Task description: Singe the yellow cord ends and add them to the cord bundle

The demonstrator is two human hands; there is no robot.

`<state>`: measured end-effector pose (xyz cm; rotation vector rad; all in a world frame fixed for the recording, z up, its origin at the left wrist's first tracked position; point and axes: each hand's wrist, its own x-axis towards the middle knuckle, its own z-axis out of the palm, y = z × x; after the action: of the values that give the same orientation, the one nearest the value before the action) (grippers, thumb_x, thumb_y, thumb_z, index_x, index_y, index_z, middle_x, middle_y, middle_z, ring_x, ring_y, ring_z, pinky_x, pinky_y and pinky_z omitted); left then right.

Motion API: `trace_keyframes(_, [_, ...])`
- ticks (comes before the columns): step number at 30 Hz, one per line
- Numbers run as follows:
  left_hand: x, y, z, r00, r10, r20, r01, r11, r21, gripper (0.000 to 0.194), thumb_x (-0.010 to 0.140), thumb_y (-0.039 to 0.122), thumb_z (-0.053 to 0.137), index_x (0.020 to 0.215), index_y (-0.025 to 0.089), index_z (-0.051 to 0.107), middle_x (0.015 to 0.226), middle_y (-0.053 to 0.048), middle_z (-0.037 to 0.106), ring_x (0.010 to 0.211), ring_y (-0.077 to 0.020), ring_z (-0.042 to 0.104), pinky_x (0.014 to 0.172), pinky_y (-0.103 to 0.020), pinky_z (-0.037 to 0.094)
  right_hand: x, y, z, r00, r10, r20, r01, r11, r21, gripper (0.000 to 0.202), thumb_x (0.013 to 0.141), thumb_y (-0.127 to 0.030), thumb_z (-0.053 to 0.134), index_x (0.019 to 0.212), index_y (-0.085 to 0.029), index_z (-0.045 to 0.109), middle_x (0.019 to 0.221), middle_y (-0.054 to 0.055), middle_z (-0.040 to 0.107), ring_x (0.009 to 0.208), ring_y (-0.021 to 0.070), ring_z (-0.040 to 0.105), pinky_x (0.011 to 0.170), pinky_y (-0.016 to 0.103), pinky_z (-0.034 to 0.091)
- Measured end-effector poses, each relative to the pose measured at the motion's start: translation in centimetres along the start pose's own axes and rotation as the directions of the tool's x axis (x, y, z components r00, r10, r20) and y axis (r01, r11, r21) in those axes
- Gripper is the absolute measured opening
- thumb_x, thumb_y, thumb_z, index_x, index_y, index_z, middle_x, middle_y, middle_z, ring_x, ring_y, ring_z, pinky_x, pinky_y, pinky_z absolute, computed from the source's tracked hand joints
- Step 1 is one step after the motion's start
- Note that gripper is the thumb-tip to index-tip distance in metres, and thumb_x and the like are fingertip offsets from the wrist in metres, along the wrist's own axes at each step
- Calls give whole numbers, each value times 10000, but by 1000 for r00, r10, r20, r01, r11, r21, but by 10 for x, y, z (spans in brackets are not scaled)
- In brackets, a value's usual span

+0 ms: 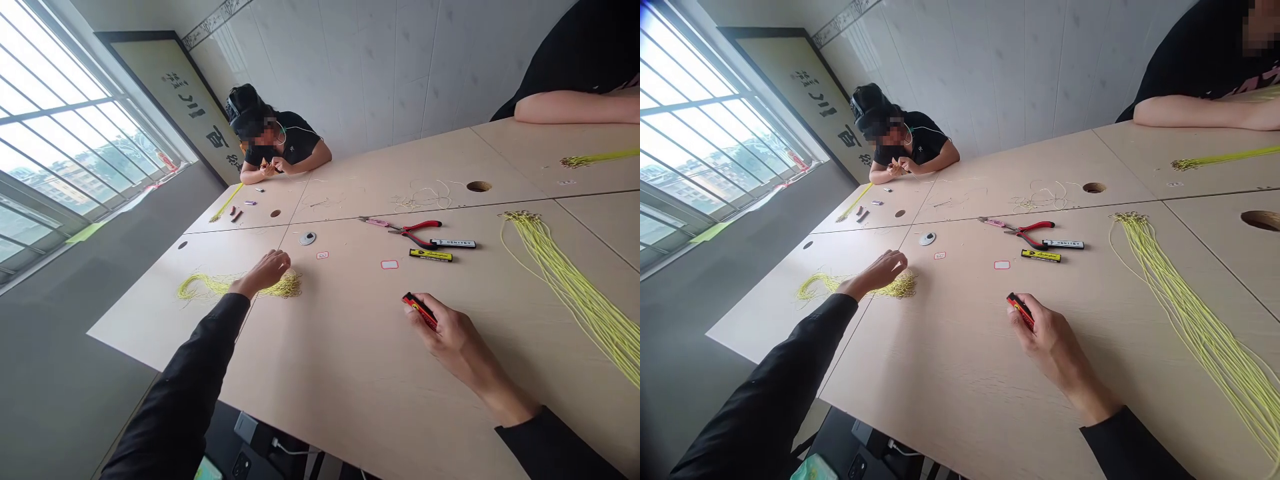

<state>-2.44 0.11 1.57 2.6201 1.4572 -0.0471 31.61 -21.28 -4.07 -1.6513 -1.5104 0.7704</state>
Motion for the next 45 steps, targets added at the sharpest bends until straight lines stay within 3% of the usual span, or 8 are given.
trace_keyframes(6, [4, -1, -2, 998, 47, 48, -48, 999, 10, 155, 899, 293, 518, 950, 219, 643, 1003, -67, 673, 1013, -230, 575, 930, -377, 443, 1, 5, 2, 1000, 22, 17, -21, 999, -34, 339, 951, -557, 425, 831, -250, 505, 574, -53, 428, 493, 143, 398, 491, 247, 348])
trace_keyframes(15, [17, -3, -1, 987, -3, 160, -2, 1000, 31, 59, 751, 242, 572, 719, 212, 612, 817, -66, 664, 865, -226, 603, 762, -314, 477, 2, 6, 2, 1000, 5, 12, -5, 1000, -27, 348, 954, -551, 434, 808, -244, 507, 574, -54, 410, 493, 137, 388, 488, 248, 344])
trace_keyframes(27, [3, -1, -23, 990, -123, 72, 130, 987, -93, 127, 759, 266, 545, 851, 196, 598, 883, -55, 683, 770, -174, 605, 658, -281, 475, 3, 8, 0, 999, 37, 7, -37, 999, -34, 354, 933, -558, 453, 847, -234, 567, 570, -50, 405, 494, 136, 379, 477, 244, 339])
trace_keyframes(31, [-2, 3, -29, 983, -169, 75, 182, 958, -224, 226, 791, 213, 493, 992, 191, 595, 744, -17, 641, 633, -130, 557, 560, -243, 422, 4, 8, 0, 998, 61, 23, -60, 998, -30, 388, 934, -583, 445, 899, -229, 599, 583, -42, 447, 507, 144, 404, 498, 249, 369])
trace_keyframes(34, [-5, 4, -32, 983, -165, 81, 180, 958, -224, 274, 794, 243, 520, 1033, 190, 644, 664, 7, 573, 583, -125, 508, 545, -251, 392, 4, 8, 0, 998, 65, 22, -64, 998, -26, 394, 937, -583, 448, 919, -225, 612, 597, -36, 467, 514, 146, 419, 504, 250, 381])
trace_keyframes(38, [-9, 5, -33, 982, -114, 149, 135, 982, -133, 221, 759, 354, 625, 889, 216, 740, 608, 12, 527, 564, -129, 479, 549, -267, 368, 3, 9, 0, 998, 66, 21, -66, 998, -17, 389, 938, -576, 453, 926, -223, 616, 624, -29, 505, 511, 144, 426, 491, 246, 378])
trace_keyframes(41, [-9, 6, -29, 982, -98, 164, 119, 985, -121, 171, 754, 333, 624, 747, 222, 755, 572, 7, 520, 553, -128, 468, 546, -267, 359, 3, 9, 0, 998, 59, 19, -58, 998, -23, 384, 934, -576, 458, 891, -226, 612, 612, -33, 490, 504, 140, 415, 487, 243, 375])
trace_keyframes(45, [-9, 10, -22, 990, -106, 95, 120, 981, -151, 187, 775, 320, 605, 769, 218, 762, 538, 19, 496, 522, -116, 427, 538, -261, 345, 4, 11, 0, 999, 54, 8, -54, 998, -38, 371, 931, -563, 464, 879, -229, 617, 597, -38, 484, 501, 140, 422, 484, 241, 370])
